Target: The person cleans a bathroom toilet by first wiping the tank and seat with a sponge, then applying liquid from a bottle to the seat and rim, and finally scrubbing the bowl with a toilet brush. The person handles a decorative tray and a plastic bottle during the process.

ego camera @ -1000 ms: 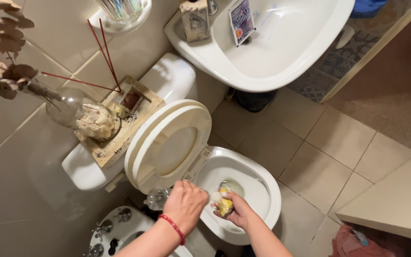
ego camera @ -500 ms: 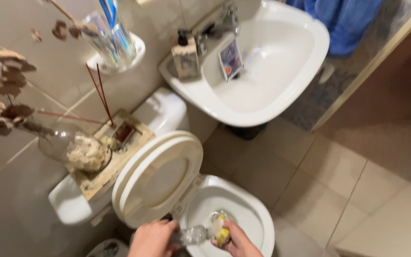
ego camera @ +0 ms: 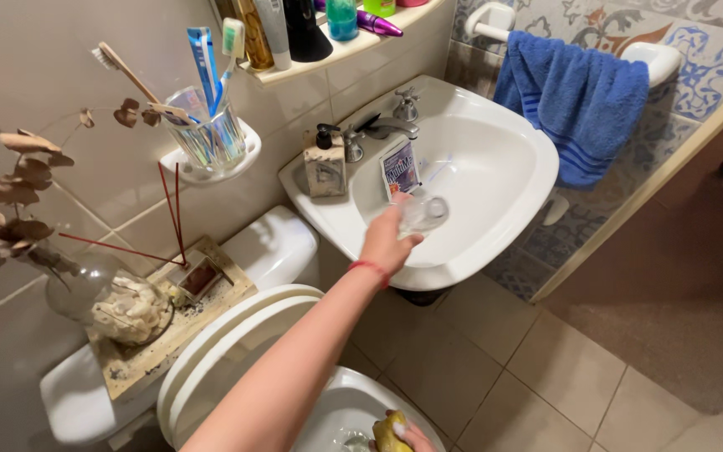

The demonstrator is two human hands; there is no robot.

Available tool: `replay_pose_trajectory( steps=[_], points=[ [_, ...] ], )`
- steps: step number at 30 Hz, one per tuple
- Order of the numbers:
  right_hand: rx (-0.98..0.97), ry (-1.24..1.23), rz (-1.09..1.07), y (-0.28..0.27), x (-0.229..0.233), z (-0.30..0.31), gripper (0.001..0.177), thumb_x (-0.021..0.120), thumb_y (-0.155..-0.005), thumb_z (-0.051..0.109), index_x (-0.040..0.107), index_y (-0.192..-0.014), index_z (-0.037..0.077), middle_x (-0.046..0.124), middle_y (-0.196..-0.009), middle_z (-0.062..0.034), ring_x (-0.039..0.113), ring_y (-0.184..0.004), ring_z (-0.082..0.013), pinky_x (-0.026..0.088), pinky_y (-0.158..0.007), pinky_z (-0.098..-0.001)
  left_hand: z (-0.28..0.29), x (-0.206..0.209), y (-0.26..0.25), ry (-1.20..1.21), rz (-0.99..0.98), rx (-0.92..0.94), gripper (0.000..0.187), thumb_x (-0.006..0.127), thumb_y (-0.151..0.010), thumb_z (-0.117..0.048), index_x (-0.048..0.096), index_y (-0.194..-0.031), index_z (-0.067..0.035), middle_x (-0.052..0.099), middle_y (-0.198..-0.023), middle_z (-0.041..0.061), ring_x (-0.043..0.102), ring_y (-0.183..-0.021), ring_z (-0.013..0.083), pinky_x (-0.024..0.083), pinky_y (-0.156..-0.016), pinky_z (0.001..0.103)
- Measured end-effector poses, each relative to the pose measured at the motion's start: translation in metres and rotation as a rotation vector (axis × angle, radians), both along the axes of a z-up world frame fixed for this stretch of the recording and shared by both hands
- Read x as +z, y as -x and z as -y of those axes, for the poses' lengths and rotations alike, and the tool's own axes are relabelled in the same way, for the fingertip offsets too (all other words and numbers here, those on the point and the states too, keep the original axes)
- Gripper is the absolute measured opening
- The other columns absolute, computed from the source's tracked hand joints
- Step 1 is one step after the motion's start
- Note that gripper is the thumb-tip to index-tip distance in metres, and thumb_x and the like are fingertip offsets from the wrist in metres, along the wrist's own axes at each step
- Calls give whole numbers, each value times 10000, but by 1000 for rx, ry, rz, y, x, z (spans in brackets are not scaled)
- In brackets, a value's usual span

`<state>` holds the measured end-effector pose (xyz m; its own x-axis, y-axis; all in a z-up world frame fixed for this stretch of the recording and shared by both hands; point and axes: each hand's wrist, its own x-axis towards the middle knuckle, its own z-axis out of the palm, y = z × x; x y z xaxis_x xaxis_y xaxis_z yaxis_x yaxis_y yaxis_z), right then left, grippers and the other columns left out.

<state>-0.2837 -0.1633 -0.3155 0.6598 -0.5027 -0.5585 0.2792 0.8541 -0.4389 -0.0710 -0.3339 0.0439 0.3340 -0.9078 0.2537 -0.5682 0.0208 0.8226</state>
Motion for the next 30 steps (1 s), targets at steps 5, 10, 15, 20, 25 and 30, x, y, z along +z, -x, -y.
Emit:
replay_pose_trajectory(
  steps=[5, 10, 15, 20, 25, 30],
  points=[
    [-78, -157, 96, 18, -9, 6, 533, 609, -851, 235, 493, -1359, 122, 684, -1210, -249, 741, -985, -492, 597, -935, -576, 53, -80, 7, -193, 390, -71, 345, 522, -914, 61, 576, -1233, -59, 714, -1093, 226, 680, -1065, 416, 548, -903, 492],
    [-37, -102, -16, 23, -20, 18, 516, 579, -860, 266, 511, -1338, 84, 682, -1169, -256, 729, -950, -474, 599, -885, -564, 85, -132, 5, -323, 494, -37, 325, 508, -935, 18, 596, -1234, -75, 699, -1205, 185, 650, -1162, 370, 532, -989, 450],
    [-13, -134, -87, 6, -16, 12, 494, 544, -876, 278, 519, -1306, 36, 679, -1130, -256, 713, -922, -448, 590, -847, -538, 59, -132, 4, -33, 535, -18, 570, 619, -818, -61, 560, -1386, -56, 515, -1437, 283, 476, -1304, 449, 375, -1083, 485],
    [4, -149, -179, -14, -21, 5, 487, 509, -892, 290, 528, -1273, -13, 676, -1090, -256, 697, -894, -422, 582, -810, -513, -56, -93, -11, 147, 355, -7, 362, 565, -928, 11, 625, -1281, -44, 589, -1425, 179, 524, -1347, 370, 348, -1203, 451],
    [-76, -229, -242, -32, 37, -2, 496, 474, -908, 302, 536, -1241, -61, 672, -1050, -256, 681, -866, -396, 573, -772, -488, -193, -63, -70, 149, 525, 49, 406, 617, -793, 49, 648, -1185, -49, 632, -1340, 143, 545, -1324, 343, 361, -1212, 495],
    [-157, -77, -89, -89, 107, -25, 520, 439, -924, 314, 544, -1208, -109, 669, -1011, -256, 664, -839, -370, 565, -735, -462, -289, -47, -138, 126, 846, 69, 459, 601, -784, 30, 635, -1238, -27, 606, -1397, 130, 533, -1365, 311, 354, -1221, 495]
  ],
)
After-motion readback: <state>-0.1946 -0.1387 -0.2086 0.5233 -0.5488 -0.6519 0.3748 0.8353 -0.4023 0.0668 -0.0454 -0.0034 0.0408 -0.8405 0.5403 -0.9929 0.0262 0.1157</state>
